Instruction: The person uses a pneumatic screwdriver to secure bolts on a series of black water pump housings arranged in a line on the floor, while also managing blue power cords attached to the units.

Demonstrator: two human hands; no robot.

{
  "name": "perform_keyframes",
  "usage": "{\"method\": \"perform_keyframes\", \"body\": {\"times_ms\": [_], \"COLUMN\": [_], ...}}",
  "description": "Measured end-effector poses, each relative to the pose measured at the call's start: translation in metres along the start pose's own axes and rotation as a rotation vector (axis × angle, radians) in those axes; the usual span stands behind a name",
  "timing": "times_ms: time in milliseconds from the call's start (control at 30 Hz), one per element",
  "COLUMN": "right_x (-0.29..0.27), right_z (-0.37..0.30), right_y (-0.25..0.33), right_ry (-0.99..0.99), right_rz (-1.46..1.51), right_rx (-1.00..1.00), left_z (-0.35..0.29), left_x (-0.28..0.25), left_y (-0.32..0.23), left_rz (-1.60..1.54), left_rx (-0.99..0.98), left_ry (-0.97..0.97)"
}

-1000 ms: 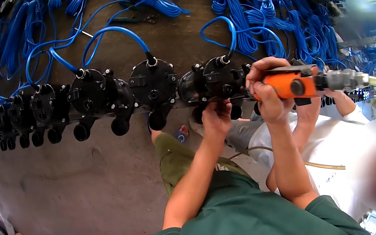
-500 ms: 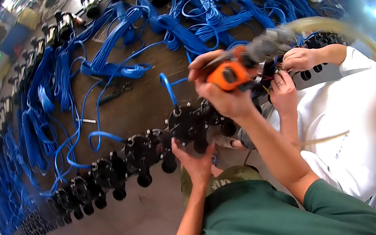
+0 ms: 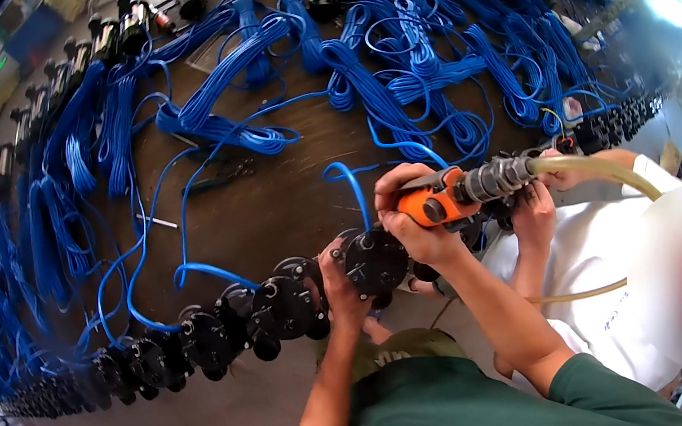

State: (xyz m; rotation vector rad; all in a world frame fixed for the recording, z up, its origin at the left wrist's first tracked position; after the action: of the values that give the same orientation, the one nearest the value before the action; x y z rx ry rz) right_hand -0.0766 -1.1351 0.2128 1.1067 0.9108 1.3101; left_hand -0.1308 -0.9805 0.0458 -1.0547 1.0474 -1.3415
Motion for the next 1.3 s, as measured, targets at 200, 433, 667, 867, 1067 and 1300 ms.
{"method": "perform_keyframes", "body": {"times_ms": [200,433,667,867,1067,1300], "right_x": [0.006,0.031,0.084,0.096,0.096,0.084], "right_z": [0.004,-0.001,-0.013,-0.015,-0.013,-0.003], "right_y": [0.009,0.091,0.043,0.014,0.016,0.006], "right_ry": [-0.040,-0.060,0.104,0.191,0.175,0.139], "right_rz": [-0.131,-0.131,-0.145,-0.156,-0.130,-0.094], "right_rx": [0.000,-0.012,-0.065,-0.065,-0.049,-0.027], "left_z": [0.010,0.002,0.003,0.002,-0.003,-0.005], "left_x": [-0.003,-0.011,-0.007,-0.012,-0.016,-0.004], "left_y": [-0.030,-0.015,-0.007,-0.008,-0.008,0.005], "left_rz": [0.080,0.057,0.045,0.036,0.032,-0.029], "left_rx": [0.100,0.140,0.132,0.121,0.110,0.062], "left_ry": [0.008,-0.026,-0.038,0.021,-0.032,-0.009]}}
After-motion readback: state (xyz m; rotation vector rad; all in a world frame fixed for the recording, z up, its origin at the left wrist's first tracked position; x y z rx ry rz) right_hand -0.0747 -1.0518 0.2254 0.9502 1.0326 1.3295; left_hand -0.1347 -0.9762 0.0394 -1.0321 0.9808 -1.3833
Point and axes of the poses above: each hand's wrist, its own z-axis towards the middle knuckle, its own x-axis out of the palm, y = z × x, the point moved 7 cm from there along z, towards the middle knuckle, and after that the axes turned 8 degrees about -z, right-handed, at the moved point
